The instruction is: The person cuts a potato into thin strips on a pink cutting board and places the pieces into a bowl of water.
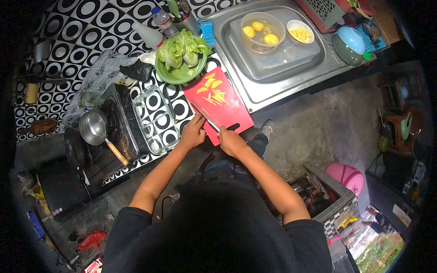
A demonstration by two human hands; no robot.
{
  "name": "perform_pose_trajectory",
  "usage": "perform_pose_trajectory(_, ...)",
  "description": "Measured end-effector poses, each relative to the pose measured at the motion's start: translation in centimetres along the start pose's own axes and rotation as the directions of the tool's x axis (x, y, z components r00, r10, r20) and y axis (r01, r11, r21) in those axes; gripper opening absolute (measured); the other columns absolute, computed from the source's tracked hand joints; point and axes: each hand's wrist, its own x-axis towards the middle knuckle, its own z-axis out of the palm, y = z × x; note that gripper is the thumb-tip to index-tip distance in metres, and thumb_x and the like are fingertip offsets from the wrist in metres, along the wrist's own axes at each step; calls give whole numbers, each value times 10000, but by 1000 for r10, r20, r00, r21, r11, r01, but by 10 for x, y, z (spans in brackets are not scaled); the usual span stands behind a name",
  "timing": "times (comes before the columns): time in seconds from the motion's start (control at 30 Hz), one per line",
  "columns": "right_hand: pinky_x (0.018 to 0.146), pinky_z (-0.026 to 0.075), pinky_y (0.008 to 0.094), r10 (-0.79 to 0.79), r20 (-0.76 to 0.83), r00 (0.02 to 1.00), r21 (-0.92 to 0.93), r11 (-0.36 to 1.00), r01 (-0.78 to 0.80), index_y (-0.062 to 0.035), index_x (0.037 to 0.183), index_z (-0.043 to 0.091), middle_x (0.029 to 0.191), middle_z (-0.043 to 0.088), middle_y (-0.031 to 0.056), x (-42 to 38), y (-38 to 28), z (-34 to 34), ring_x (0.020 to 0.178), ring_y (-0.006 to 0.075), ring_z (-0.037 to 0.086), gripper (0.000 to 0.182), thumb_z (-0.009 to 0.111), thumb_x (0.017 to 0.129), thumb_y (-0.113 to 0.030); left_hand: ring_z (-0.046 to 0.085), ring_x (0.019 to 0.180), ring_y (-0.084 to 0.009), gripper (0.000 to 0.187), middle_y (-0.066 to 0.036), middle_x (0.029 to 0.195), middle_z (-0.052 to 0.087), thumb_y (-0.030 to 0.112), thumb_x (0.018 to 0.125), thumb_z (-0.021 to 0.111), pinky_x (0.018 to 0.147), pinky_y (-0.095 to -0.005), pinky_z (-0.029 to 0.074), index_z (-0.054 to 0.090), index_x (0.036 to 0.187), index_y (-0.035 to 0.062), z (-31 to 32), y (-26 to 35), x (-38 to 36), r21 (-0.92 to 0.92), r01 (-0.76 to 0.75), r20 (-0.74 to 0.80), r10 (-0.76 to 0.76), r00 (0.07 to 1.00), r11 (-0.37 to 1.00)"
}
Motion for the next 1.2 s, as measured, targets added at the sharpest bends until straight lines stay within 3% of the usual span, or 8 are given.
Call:
perform_pose_trajectory(0.63, 799, 461, 594, 72, 117, 991, -50, 996, -67, 75, 1029, 459, 909, 632, 362, 10, -8, -17, 910, 520, 625, 310, 443, 1039, -235, 537, 1266, -417, 529, -254, 1355, 539, 28, 715, 562, 1007, -440, 504, 583, 1236, -65, -1, 2, -2, 7, -61, -86, 61, 994, 998)
perform_pose_trajectory(0.73, 799, 463, 591, 63, 116, 991, -50, 997, -57, 75, 1027, 464, 913, 632, 363, 12, -5, -17, 910, 519, 625, 309, 454, 1036, -233, 524, 1280, -421, 525, -248, 1348, 543, 26, 720, 560, 1052, -450, 472, 583, 1236, -64, -1, 3, -1, -31, -3, -47, 2, 999, 1000)
perform_pose_trajectory(0.83, 794, 464, 588, 70, 91, 993, -41, 997, -67, 73, 1027, 457, 905, 631, 358, 7, -8, -15, 905, 520, 622, 304, 460, 1034, -230, 558, 1201, -413, 462, -236, 1269, 573, 31, 767, 587, 1021, -453, 470, 594, 1219, -62, 1, 6, 2, 15, -70, -162, 72, 984, 997)
perform_pose_trajectory(0.93, 733, 452, 581, 40, 12, 999, -28, 999, -40, 54, 1036, 441, 836, 611, 350, 4, -3, -4, 840, 540, 602, 313, 466, 1045, -257, 576, 1081, -386, 414, -221, 1163, 585, 47, 818, 624, 942, -453, 472, 596, 1217, -59, 5, 13, 3, 66, 121, -319, -94, 943, 990)
perform_pose_trajectory(0.97, 728, 451, 582, 36, 3, 999, -22, 999, -36, 54, 1034, 440, 832, 609, 349, 4, 0, -1, 834, 541, 600, 311, 468, 1044, -256, 568, 1012, -357, 350, -195, 1051, 595, 62, 844, 660, 864, -439, 469, 633, 1175, -49, 8, 18, 4, 69, 187, -364, -150, 919, 980)
perform_pose_trajectory(1.07, 717, 447, 586, 32, -11, 999, -8, 999, -32, 55, 1028, 438, 823, 603, 349, 4, 1, 1, 820, 544, 593, 308, 473, 1042, -251, 590, 996, -355, 288, -180, 997, 625, 50, 835, 676, 856, -435, 479, 673, 1103, -54, 25, 12, 11, -129, 329, -417, -352, 838, 936)
perform_pose_trajectory(1.2, 712, 446, 586, 50, 1, 999, 0, 999, -50, 54, 1020, 437, 814, 599, 347, 4, 0, -1, 814, 547, 589, 308, 477, 1041, -250, 628, 848, -355, 196, -178, 900, 645, 37, 822, 679, 766, -429, 499, 699, 998, -47, 33, 17, 28, -306, 433, -391, -527, 755, 848)
